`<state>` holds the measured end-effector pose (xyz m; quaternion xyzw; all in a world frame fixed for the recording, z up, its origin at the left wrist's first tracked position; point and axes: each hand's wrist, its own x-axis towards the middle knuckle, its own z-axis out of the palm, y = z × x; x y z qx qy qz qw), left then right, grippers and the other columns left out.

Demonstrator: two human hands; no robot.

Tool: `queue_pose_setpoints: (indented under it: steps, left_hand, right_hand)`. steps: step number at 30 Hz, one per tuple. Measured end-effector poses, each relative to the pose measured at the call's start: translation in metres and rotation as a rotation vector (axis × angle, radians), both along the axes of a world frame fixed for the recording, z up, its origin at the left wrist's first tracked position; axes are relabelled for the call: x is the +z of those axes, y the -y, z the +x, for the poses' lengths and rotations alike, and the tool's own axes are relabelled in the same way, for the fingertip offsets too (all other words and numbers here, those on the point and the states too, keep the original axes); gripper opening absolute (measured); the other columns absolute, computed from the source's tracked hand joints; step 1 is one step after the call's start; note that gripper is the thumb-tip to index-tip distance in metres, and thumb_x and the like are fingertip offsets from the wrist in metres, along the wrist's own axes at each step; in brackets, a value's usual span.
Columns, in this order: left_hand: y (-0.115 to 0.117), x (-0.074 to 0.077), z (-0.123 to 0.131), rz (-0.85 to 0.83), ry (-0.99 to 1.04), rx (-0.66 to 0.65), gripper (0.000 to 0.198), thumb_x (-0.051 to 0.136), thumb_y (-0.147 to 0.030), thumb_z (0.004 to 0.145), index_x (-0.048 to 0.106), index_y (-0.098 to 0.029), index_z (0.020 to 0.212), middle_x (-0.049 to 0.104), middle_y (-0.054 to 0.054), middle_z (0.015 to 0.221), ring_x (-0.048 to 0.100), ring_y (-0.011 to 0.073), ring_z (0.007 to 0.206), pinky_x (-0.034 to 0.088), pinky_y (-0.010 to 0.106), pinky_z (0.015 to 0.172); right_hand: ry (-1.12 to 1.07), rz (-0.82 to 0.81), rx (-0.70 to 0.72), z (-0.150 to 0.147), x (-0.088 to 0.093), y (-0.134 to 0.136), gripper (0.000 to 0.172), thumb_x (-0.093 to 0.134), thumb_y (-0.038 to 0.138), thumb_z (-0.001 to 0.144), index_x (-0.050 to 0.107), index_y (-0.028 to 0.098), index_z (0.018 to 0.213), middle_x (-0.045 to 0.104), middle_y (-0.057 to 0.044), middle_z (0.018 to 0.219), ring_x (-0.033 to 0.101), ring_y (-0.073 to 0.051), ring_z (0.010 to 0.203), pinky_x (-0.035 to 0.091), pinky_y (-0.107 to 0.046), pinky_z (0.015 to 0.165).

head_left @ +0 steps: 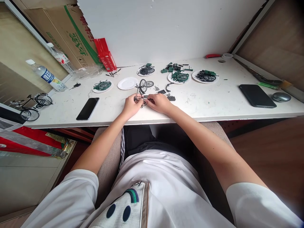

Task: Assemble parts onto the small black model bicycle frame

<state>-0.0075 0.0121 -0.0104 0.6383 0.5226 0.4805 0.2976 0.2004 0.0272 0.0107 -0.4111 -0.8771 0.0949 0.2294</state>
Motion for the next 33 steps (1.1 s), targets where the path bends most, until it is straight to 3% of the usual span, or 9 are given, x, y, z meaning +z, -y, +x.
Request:
queue_pose_setpoints:
  steps: [33]
  left_hand:
    - [-0.0011,-0.0007,-0.0010,0.025,-0.021,-0.007,0.021,0.070,-0.022,0.087,0.076,-0.016,0.106,0.081,0.007,0.097,0.080,0.0198,0.082,0.064,0.029,0.076]
  right_hand:
    - [0.015,-0.006,-0.012,-0.0006,0.0025,0.0018,0.035,0.050,0.039,0.108,0.074,0.015,0.101,0.077,-0.014,0.090,0.061,-0.024,0.076,0.027,-0.033,0.069]
